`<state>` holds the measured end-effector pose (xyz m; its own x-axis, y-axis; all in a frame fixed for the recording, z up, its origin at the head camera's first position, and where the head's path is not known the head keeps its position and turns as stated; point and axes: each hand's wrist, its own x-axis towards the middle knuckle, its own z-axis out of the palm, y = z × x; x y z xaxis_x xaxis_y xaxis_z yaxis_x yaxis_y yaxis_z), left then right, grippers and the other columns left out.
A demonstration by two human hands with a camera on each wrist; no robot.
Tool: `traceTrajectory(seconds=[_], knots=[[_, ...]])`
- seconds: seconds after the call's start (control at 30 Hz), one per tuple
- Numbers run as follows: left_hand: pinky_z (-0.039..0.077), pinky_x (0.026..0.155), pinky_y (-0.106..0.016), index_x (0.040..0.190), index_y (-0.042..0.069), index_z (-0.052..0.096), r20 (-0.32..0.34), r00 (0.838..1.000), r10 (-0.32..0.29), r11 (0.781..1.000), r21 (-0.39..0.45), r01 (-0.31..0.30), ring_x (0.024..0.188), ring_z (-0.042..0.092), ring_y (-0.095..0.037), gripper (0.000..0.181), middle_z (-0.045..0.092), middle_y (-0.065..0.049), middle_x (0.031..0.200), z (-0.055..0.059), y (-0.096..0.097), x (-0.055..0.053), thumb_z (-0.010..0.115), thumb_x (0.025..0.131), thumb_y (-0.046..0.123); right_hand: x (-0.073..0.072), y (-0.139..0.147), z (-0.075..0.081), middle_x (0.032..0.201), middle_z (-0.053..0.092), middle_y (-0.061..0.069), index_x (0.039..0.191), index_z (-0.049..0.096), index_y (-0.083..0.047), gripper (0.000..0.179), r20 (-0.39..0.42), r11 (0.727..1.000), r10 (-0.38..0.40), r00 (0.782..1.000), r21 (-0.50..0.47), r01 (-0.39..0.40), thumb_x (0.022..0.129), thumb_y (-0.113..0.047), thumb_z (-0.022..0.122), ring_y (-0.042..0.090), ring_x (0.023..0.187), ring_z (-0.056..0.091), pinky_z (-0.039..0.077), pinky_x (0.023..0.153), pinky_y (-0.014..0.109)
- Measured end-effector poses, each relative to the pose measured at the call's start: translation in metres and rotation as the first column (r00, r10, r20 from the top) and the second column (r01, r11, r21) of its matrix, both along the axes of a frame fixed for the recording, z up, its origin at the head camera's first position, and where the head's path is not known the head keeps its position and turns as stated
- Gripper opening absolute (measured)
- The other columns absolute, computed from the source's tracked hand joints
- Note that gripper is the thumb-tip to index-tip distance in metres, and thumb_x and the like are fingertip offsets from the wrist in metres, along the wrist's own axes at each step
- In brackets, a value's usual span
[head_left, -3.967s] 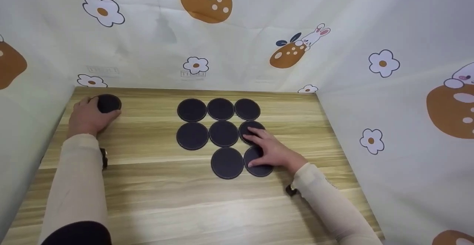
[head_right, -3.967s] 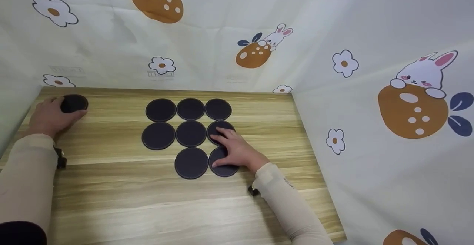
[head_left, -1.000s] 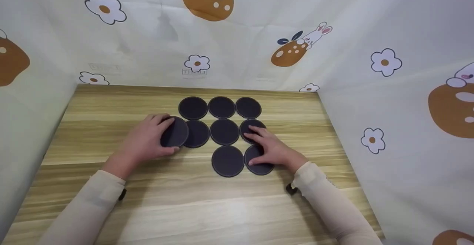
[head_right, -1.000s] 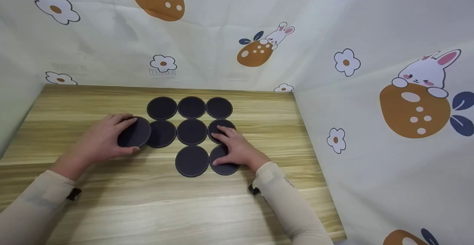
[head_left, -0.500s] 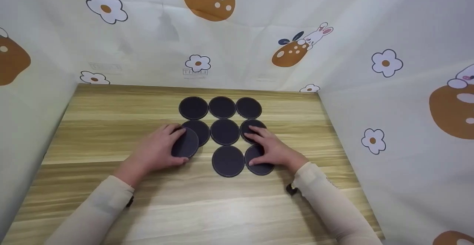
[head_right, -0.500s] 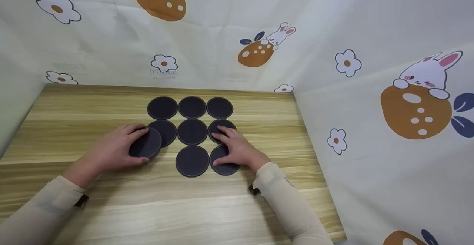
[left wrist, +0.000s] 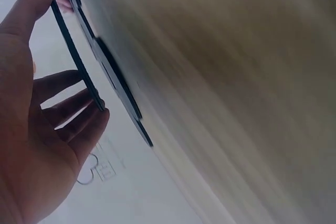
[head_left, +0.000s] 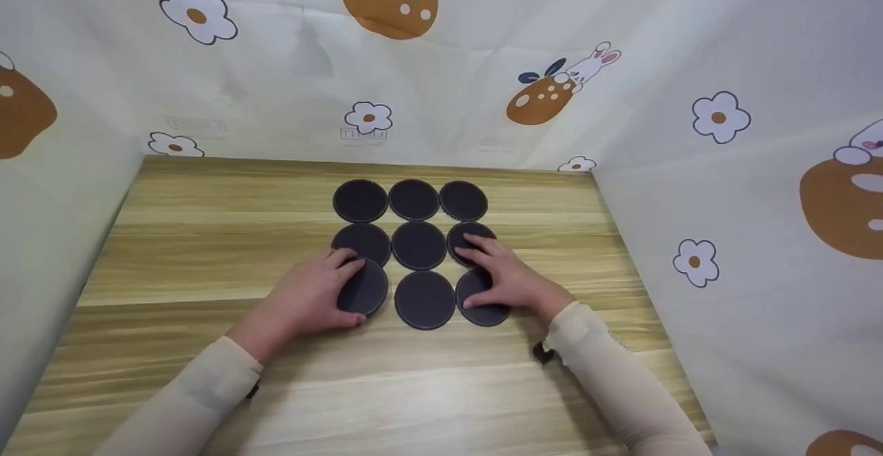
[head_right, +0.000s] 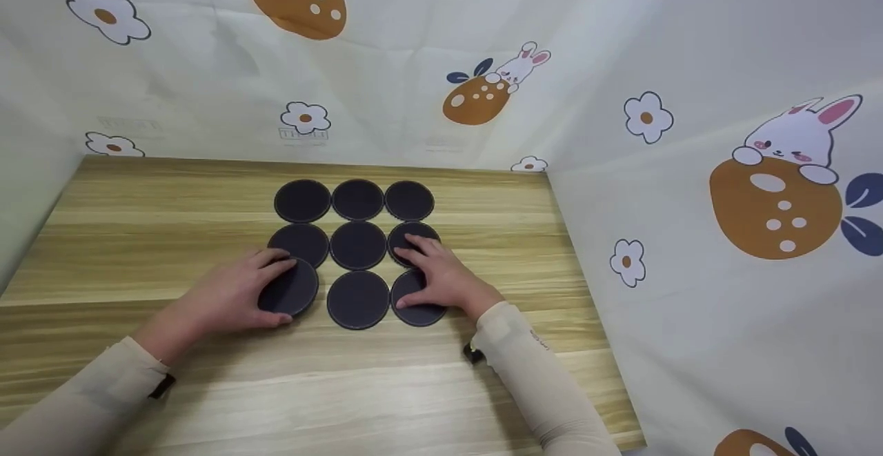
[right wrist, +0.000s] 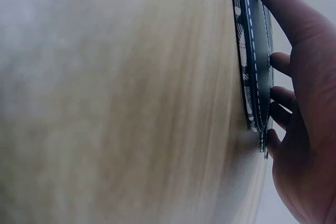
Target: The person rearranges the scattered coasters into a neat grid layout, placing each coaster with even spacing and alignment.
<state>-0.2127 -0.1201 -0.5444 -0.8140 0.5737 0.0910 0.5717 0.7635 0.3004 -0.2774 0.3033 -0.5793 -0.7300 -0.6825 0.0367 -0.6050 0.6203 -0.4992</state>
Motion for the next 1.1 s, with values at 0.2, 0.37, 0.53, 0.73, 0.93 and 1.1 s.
traceTrajectory(seconds=[0.2, 0.37, 0.53, 0.73, 0.93, 1.1], knots=[[0.058, 0.105, -0.06, 0.154, 0.0, 0.062, 0.011, 1.0, -0.015, 1.0, -0.017, 0.015, 0.142, 0.055, -0.042, 0.1, 0.058, -0.022, 0.154, 0.001, 0.011, 0.008, 0.093, 0.08, 0.06, 0.0, 0.0, 0.001, 0.179, 0.029, 0.014, 0.167, 0.051, -0.017, 0.107, 0.006, 1.0, 0.001, 1.0, 0.007, -0.001, 0.082, -0.067, 0.092, 0.041, 0.164, 0.026, 0.027, 0.129, 0.065], [0.058, 0.103, -0.06, 0.155, 0.001, 0.061, 0.035, 0.999, -0.023, 0.999, -0.04, 0.024, 0.143, 0.054, -0.042, 0.099, 0.056, -0.022, 0.156, -0.001, 0.016, 0.011, 0.093, 0.08, 0.059, 0.004, -0.003, 0.01, 0.181, 0.027, 0.012, 0.168, 0.05, -0.017, 0.104, 0.038, 0.998, -0.029, 0.999, 0.057, 0.026, 0.084, -0.061, 0.093, 0.039, 0.165, 0.024, 0.026, 0.13, 0.063], [0.056, 0.107, -0.059, 0.155, 0.001, 0.06, 0.057, 0.998, -0.035, 0.998, -0.046, 0.038, 0.143, 0.053, -0.044, 0.098, 0.055, -0.023, 0.157, -0.004, 0.019, 0.013, 0.092, 0.082, 0.057, 0.004, -0.002, 0.01, 0.181, 0.026, 0.011, 0.168, 0.049, -0.018, 0.105, 0.036, 0.997, -0.032, 0.999, 0.067, 0.029, 0.083, -0.06, 0.093, 0.038, 0.166, 0.023, 0.026, 0.131, 0.062], [0.055, 0.11, -0.059, 0.154, -0.001, 0.06, 0.071, 0.996, -0.045, 0.998, -0.047, 0.049, 0.144, 0.052, -0.046, 0.096, 0.054, -0.026, 0.157, -0.005, 0.021, 0.014, 0.092, 0.083, 0.054, 0.004, -0.002, 0.008, 0.181, 0.025, 0.009, 0.169, 0.048, -0.02, 0.106, 0.041, 0.997, -0.036, 0.998, 0.069, 0.033, 0.083, -0.063, 0.092, 0.036, 0.166, 0.022, 0.024, 0.131, 0.06], [0.055, 0.109, -0.06, 0.153, -0.002, 0.061, 0.071, 0.996, -0.051, 0.997, -0.05, 0.055, 0.142, 0.053, -0.046, 0.095, 0.055, -0.026, 0.155, -0.005, 0.02, 0.016, 0.092, 0.082, 0.052, 0.004, 0.0, 0.008, 0.181, 0.026, 0.009, 0.169, 0.048, -0.022, 0.106, 0.041, 0.997, -0.04, 0.998, 0.067, 0.038, 0.082, -0.064, 0.092, 0.036, 0.166, 0.023, 0.024, 0.131, 0.059], [0.056, 0.107, -0.06, 0.154, -0.001, 0.06, 0.085, 0.995, -0.046, 0.997, -0.052, 0.05, 0.143, 0.052, -0.046, 0.094, 0.054, -0.026, 0.157, -0.006, 0.021, 0.018, 0.091, 0.083, 0.052, 0.004, -0.001, 0.007, 0.182, 0.025, 0.008, 0.17, 0.048, -0.023, 0.106, 0.046, 0.997, -0.046, 0.998, 0.069, 0.042, 0.082, -0.065, 0.092, 0.034, 0.166, 0.022, 0.024, 0.132, 0.058]])
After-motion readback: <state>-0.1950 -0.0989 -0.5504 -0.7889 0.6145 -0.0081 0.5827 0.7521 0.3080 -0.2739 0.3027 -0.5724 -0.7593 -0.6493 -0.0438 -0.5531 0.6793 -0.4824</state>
